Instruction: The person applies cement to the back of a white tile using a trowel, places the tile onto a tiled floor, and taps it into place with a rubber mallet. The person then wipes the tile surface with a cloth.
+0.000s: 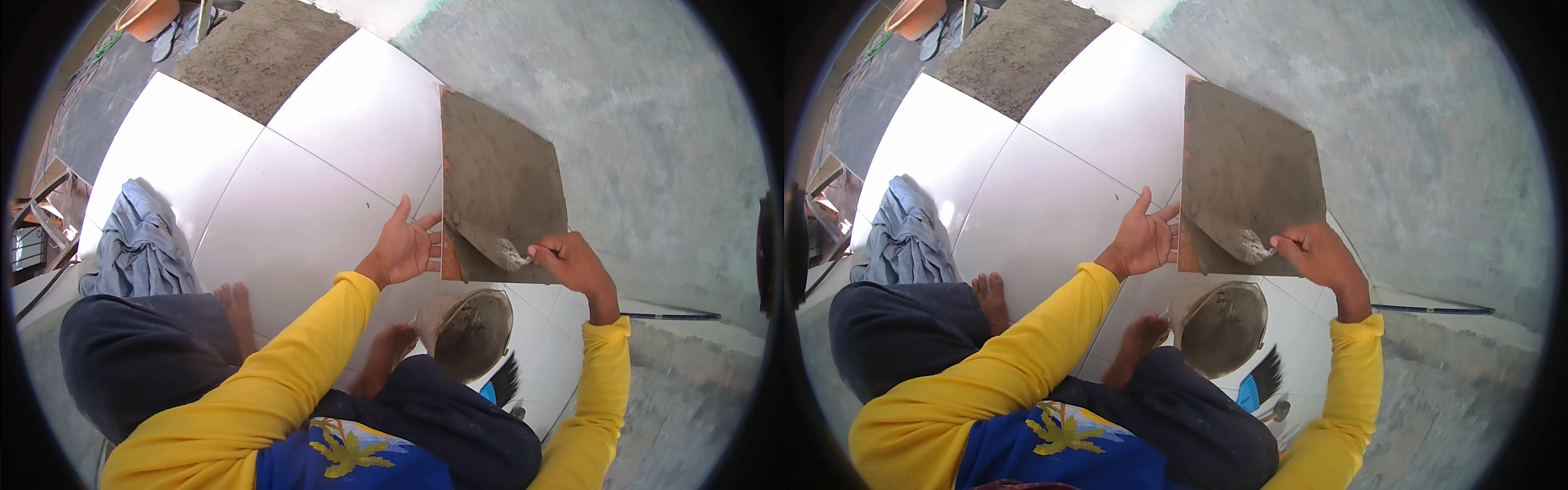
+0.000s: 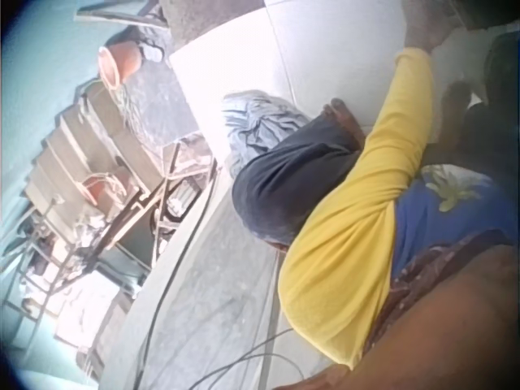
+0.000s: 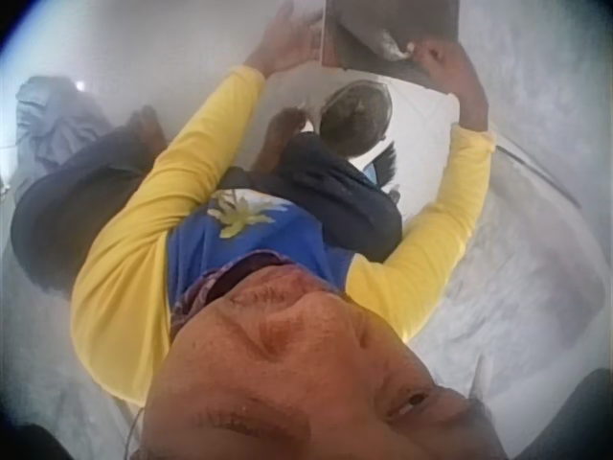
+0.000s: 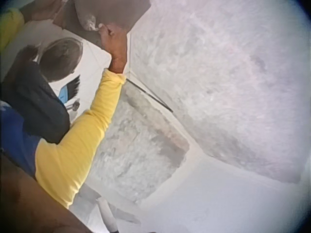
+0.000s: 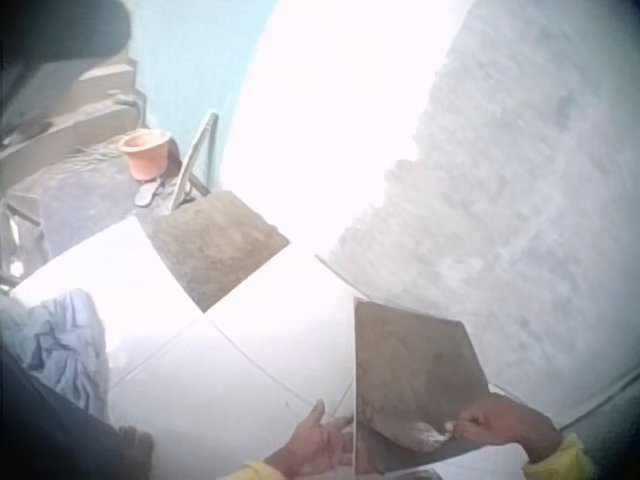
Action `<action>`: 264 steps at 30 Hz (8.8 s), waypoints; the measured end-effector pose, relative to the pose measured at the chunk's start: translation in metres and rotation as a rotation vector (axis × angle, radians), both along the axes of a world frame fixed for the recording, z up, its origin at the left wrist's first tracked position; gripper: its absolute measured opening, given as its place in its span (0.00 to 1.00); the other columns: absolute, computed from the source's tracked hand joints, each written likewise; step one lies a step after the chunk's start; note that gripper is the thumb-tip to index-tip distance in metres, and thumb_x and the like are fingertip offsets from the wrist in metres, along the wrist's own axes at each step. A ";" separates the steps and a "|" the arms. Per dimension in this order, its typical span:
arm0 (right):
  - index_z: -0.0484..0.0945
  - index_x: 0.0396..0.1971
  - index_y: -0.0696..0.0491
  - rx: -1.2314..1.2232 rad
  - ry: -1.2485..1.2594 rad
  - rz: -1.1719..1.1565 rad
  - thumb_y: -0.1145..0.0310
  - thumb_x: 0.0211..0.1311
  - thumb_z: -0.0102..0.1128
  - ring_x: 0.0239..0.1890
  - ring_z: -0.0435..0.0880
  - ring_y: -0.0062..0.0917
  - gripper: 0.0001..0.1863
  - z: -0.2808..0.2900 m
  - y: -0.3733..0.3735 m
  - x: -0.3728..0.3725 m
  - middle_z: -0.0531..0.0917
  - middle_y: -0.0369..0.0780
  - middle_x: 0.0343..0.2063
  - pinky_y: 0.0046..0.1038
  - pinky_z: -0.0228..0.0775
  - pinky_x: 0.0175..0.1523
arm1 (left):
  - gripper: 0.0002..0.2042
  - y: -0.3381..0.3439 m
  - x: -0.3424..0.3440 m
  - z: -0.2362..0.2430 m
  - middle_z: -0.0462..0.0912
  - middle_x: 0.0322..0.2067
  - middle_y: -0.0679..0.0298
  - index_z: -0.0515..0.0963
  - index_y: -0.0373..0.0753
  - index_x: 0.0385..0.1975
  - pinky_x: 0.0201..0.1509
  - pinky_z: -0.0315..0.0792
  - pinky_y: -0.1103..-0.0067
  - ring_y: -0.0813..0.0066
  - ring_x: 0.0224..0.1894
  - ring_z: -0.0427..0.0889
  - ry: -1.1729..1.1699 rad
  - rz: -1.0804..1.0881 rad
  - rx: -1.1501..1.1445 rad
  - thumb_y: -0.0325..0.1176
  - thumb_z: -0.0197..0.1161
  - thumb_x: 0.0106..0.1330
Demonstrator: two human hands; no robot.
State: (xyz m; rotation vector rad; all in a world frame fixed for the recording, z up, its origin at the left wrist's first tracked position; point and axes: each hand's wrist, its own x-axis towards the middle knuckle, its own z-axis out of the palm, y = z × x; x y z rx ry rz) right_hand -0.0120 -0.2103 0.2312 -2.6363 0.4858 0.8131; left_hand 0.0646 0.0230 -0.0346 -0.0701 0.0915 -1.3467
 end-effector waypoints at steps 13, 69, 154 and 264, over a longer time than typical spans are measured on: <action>0.86 0.34 0.51 -0.397 -0.327 0.100 0.63 0.73 0.68 0.30 0.86 0.43 0.09 -0.014 0.114 -0.137 0.84 0.41 0.27 0.41 0.77 0.35 | 0.49 0.001 -0.003 0.005 0.79 0.67 0.51 0.60 0.45 0.82 0.64 0.78 0.63 0.56 0.62 0.83 -0.058 0.032 0.058 0.78 0.25 0.76; 0.82 0.45 0.63 -0.160 -0.561 -0.848 0.62 0.79 0.64 0.31 0.82 0.31 0.15 -0.071 0.116 -0.257 0.86 0.46 0.32 0.33 0.75 0.41 | 0.46 -0.004 0.013 0.002 0.88 0.53 0.45 0.71 0.35 0.71 0.52 0.84 0.64 0.54 0.45 0.91 -0.035 0.056 0.216 0.76 0.40 0.77; 0.85 0.37 0.50 -0.917 -0.485 -0.246 0.46 0.78 0.58 0.40 0.89 0.49 0.21 -0.026 -0.232 -0.121 0.89 0.47 0.34 0.51 0.79 0.43 | 0.22 -0.017 0.024 0.036 0.87 0.54 0.58 0.74 0.30 0.71 0.46 0.86 0.75 0.71 0.43 0.90 -0.690 0.408 0.661 0.35 0.56 0.84; 0.91 0.40 0.49 -0.823 -0.301 -0.064 0.45 0.77 0.59 0.42 0.90 0.51 0.22 -0.022 -0.268 0.050 0.91 0.48 0.37 0.51 0.81 0.47 | 0.22 -0.008 0.055 0.018 0.89 0.42 0.68 0.75 0.39 0.74 0.29 0.79 0.84 0.85 0.28 0.82 -0.715 0.189 0.859 0.37 0.57 0.84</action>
